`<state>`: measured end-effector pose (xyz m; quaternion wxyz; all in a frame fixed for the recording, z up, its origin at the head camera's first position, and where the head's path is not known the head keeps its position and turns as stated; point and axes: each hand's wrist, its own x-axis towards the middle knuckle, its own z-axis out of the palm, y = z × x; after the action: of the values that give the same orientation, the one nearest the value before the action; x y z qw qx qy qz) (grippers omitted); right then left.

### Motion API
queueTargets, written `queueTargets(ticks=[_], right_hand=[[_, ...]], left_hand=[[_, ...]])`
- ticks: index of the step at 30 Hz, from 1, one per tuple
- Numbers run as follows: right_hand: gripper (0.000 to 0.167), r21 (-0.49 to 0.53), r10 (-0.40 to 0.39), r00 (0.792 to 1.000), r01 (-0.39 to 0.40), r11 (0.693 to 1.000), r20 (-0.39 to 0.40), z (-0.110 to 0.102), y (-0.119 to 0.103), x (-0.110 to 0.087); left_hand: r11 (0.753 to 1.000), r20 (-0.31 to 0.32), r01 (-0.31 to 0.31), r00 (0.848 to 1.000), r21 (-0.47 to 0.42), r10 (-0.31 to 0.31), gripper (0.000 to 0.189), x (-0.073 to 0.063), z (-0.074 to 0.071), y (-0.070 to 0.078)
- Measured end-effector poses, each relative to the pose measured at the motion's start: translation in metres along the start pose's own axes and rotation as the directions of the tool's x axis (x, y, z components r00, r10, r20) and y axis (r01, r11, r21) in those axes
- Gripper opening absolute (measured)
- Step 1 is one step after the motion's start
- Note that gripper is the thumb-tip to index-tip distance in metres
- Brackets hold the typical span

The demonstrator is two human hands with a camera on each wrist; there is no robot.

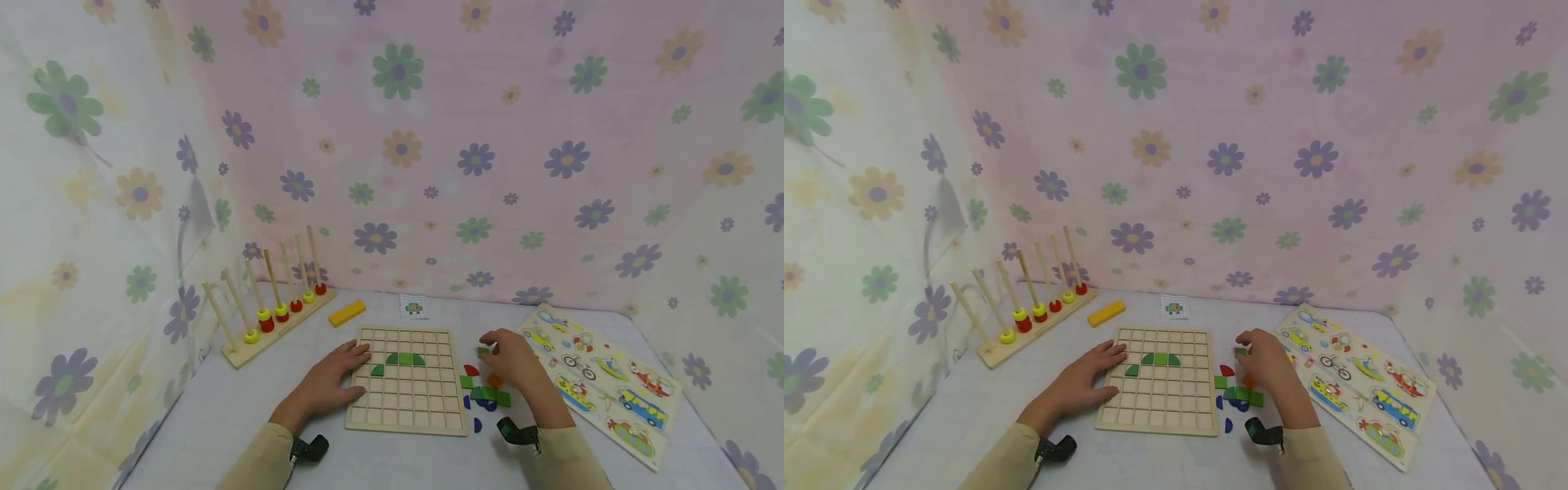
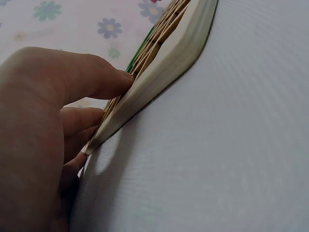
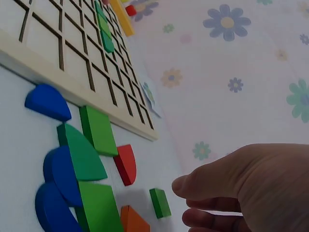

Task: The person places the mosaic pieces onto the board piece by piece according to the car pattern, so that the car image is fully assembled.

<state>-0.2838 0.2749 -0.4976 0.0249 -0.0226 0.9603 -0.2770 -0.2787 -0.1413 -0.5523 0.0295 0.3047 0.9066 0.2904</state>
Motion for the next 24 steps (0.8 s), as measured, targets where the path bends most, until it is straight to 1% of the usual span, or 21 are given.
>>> queueTargets(ticks=[6,8,13,17,24], right_hand=[[0.036,0.006,0.036,0.999,-0.036,0.999,0.026,0.001,0.007,0.004],[0.036,0.003,0.046,0.999,-0.046,0.999,0.028,0.003,0.009,0.004],[0.035,-0.027,0.034,0.999,-0.034,0.999,0.001,0.007,0.010,0.006],[0.032,-0.035,0.027,0.999,-0.028,0.999,-0.020,0.010,0.011,0.007],[0.031,-0.025,0.066,0.998,-0.066,0.998,0.019,0.010,0.012,0.009]], left_hand=[[1.000,0.009,0.004,1.000,-0.018,-0.004,0.068,0.000,-0.002,0.002],[1.000,0.010,0.002,1.000,-0.009,-0.002,0.068,0.000,-0.002,0.001],[1.000,0.000,-0.007,1.000,0.009,0.007,0.068,0.000,-0.001,-0.002],[1.000,-0.001,-0.008,1.000,-0.001,0.008,0.067,0.000,-0.001,-0.002],[1.000,0.005,-0.003,1.000,-0.014,0.003,0.067,0.000,0.000,-0.001]])
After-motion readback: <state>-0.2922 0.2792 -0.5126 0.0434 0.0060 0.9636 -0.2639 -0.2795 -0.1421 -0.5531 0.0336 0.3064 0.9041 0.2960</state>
